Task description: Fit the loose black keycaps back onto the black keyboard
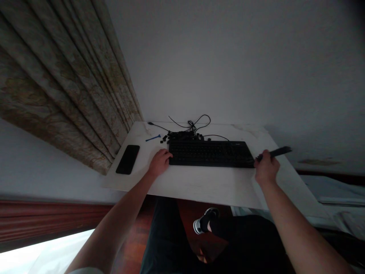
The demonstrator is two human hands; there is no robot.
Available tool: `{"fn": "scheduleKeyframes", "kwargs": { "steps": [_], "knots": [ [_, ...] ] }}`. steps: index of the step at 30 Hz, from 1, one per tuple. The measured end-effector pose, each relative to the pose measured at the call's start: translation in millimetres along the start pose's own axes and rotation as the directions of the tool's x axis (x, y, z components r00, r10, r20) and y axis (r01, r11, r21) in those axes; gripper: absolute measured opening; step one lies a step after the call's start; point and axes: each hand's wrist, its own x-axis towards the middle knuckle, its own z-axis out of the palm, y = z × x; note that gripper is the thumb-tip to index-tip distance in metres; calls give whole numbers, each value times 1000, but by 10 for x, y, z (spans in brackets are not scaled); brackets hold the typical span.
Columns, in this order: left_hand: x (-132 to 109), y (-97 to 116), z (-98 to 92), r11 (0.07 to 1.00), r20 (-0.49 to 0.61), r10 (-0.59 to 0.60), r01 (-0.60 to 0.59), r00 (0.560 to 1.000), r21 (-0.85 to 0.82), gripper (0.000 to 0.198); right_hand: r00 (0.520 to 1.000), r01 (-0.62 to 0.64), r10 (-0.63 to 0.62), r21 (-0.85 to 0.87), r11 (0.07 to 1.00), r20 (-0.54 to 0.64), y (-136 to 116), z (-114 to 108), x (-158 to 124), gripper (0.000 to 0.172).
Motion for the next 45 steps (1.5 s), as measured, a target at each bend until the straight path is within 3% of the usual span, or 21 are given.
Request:
{"fn": "scheduleKeyframes", "kwargs": {
  "steps": [2, 5, 10, 15, 23, 31, 35, 40, 45],
  "knots": [
    [-1, 4, -2, 1000, 18, 6, -7, 1000, 28, 34, 1000, -10, 9, 13, 1000, 22, -147, 137, -180, 40],
    [2, 14, -2, 998, 34, -3, 1, 999, 55, 34, 980, -17, 24, -35, 999, 198, -336, 369, -482, 47],
    [19, 31, 8, 995, 55, -30, 25, 998, 93, 33, 841, -68, 103, -86, 994, 531, -528, 774, -960, 45],
    [27, 40, 18, 993, 63, -59, 53, 996, 105, 31, 711, -21, 92, -109, 994, 697, -651, 1162, -1268, 34],
    [21, 77, -1, 994, 35, -82, 79, 996, 80, 27, 692, 151, 75, -245, 958, 718, -775, 1557, -1411, 24],
    [9, 109, -5, 997, -25, -47, 48, 999, 53, 26, 614, 293, 105, -349, 890, 782, -681, 1705, -1486, 25],
    [38, 117, 7, 999, -29, -16, 17, 999, 36, 30, 604, 360, 93, -375, 854, 791, -697, 1747, -1488, 27],
    [149, 222, 155, 997, -93, -66, 62, 993, -52, 28, 589, 514, 88, -456, 727, 803, -828, 1771, -1520, 33],
    [227, 272, 284, 995, -42, -61, 57, 997, -85, 22, 553, 664, 74, -493, 563, 830, -926, 1808, -1643, 40]
  ]
}}
